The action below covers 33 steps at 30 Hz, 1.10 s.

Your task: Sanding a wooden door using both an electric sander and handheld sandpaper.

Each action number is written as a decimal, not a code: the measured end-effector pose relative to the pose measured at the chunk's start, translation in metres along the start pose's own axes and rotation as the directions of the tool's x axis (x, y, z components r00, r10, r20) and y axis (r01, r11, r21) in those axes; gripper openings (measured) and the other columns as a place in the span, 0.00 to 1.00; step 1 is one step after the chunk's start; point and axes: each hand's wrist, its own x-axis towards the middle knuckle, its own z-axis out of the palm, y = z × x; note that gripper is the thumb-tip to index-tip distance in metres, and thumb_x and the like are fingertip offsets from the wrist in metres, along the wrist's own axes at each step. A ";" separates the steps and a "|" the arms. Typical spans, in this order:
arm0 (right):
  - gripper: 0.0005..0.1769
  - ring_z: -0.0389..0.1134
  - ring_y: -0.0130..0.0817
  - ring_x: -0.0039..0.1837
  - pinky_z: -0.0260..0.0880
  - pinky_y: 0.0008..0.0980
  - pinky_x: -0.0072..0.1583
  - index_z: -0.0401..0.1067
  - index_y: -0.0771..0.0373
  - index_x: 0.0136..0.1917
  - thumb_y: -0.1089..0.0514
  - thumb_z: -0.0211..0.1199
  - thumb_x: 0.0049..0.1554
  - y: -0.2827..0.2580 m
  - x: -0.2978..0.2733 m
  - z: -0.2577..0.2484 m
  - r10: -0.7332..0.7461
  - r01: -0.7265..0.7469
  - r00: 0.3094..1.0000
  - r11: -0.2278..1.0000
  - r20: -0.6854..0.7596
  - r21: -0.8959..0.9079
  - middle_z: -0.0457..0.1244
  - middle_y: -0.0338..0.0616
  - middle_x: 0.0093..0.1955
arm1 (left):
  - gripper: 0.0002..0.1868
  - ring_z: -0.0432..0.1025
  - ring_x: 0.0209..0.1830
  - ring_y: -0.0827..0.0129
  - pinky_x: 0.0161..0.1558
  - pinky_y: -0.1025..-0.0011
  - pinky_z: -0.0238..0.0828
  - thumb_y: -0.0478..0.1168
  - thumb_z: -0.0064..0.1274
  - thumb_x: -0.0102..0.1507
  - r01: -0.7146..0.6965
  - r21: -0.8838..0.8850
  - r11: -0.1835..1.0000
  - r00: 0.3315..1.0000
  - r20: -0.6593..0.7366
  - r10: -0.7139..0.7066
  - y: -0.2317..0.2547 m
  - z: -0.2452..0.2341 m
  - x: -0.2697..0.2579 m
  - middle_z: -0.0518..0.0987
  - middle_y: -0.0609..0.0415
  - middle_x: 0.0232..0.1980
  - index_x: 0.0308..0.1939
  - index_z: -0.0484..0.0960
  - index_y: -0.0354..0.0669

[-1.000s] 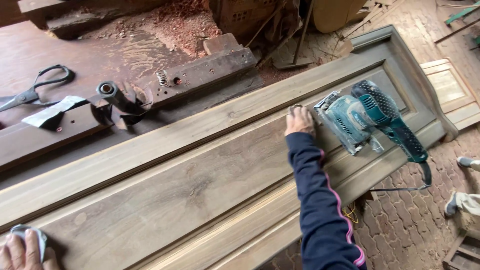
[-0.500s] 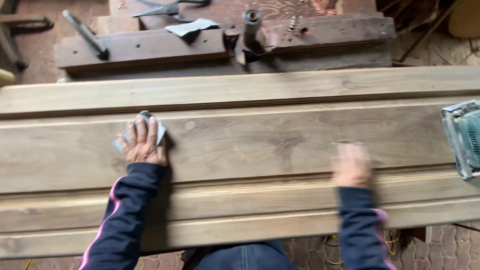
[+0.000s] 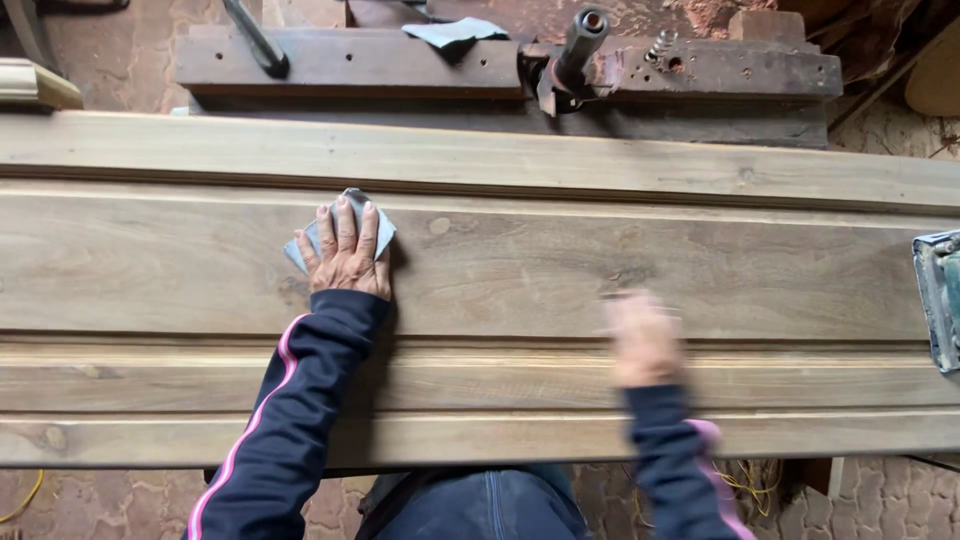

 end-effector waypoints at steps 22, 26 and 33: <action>0.04 0.64 0.44 0.46 0.68 0.42 0.50 0.71 0.61 0.42 0.61 0.64 0.55 0.008 0.081 0.025 0.182 -0.156 0.979 0.960 0.096 -0.235 0.64 0.50 0.41 | 0.37 0.44 0.83 0.42 0.75 0.33 0.27 0.50 0.49 0.66 0.050 -0.007 0.999 0.998 0.043 -0.049 0.008 -0.008 0.003 0.54 0.41 0.83 0.80 0.60 0.54; 0.09 0.67 0.46 0.65 0.67 0.46 0.70 0.74 0.61 0.52 0.60 0.60 0.58 -0.174 0.135 0.031 -0.059 0.094 0.974 0.984 -0.220 0.151 0.68 0.56 0.58 | 0.35 0.44 0.83 0.43 0.75 0.34 0.27 0.50 0.48 0.69 0.053 -0.038 0.998 0.998 0.026 -0.052 0.008 -0.007 0.001 0.54 0.41 0.83 0.80 0.60 0.55; 0.04 0.66 0.45 0.48 0.70 0.41 0.51 0.73 0.62 0.47 0.64 0.57 0.62 0.033 0.092 -0.015 0.180 -0.170 0.976 0.982 0.124 -0.084 0.64 0.51 0.43 | 0.36 0.44 0.83 0.43 0.75 0.33 0.27 0.50 0.48 0.67 0.045 -0.027 0.999 0.998 0.048 -0.043 0.008 -0.008 0.002 0.54 0.41 0.82 0.79 0.60 0.55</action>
